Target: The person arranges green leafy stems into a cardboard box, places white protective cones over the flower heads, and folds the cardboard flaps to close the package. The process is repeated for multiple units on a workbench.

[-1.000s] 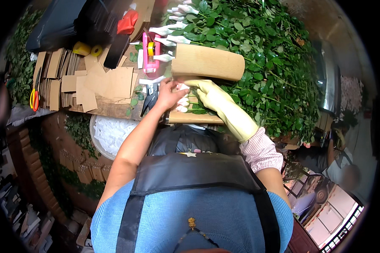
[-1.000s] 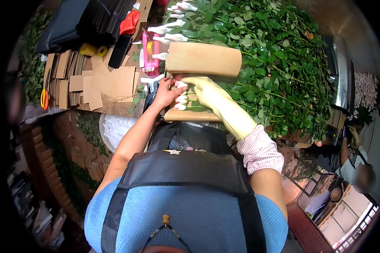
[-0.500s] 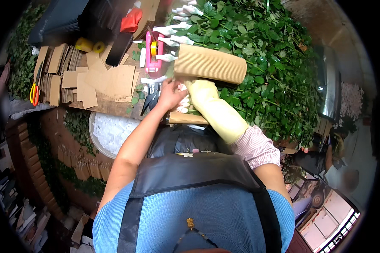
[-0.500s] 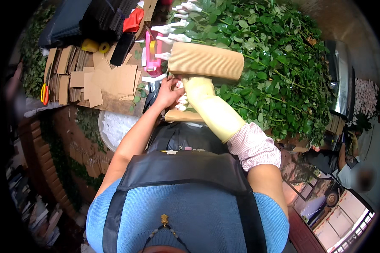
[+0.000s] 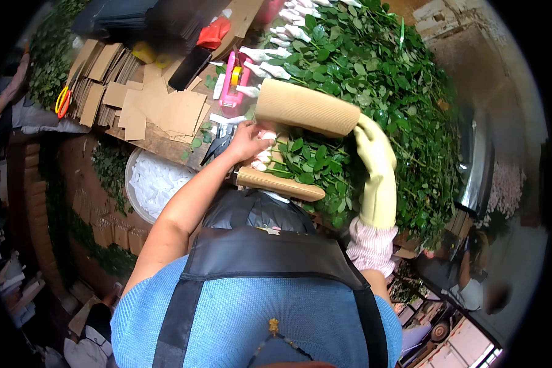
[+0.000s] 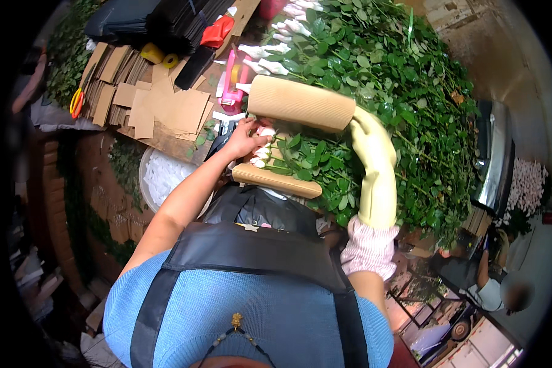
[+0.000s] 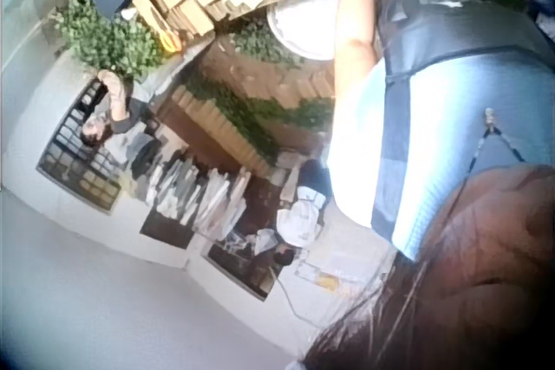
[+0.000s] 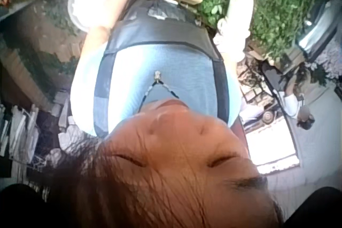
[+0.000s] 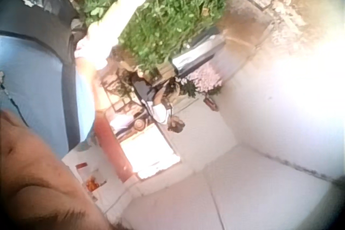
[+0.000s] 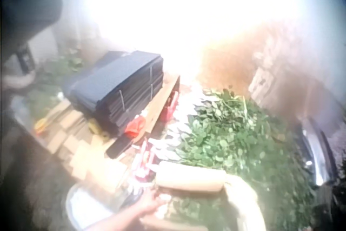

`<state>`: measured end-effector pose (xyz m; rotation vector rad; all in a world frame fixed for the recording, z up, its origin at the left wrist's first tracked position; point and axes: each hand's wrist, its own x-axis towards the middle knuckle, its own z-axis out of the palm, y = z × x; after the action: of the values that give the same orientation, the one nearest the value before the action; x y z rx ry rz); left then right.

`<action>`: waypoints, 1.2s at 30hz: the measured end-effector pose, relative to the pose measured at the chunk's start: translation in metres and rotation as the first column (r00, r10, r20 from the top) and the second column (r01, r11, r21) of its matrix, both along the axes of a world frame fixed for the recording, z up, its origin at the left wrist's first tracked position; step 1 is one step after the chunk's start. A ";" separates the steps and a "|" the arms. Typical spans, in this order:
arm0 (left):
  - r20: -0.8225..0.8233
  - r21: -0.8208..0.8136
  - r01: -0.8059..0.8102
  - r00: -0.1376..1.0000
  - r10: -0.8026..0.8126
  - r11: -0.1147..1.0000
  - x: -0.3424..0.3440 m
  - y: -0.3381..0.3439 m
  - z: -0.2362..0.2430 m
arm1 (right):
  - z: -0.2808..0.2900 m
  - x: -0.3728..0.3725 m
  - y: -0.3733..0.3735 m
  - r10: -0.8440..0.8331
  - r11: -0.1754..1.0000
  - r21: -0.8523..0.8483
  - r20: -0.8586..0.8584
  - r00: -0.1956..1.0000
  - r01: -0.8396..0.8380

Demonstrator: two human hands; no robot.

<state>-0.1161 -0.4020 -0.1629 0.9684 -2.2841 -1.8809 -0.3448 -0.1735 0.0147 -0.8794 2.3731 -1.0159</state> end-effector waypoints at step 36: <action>0.128 -0.811 0.531 0.569 -0.813 0.244 -0.012 -0.006 0.018 | -0.023 0.152 -0.063 0.775 0.435 0.751 -0.030 0.632 -0.498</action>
<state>-0.1285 -0.4077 -0.1446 -0.5751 -3.0175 -0.6408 -0.1927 -0.2369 -0.0087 -1.5731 2.0370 0.4052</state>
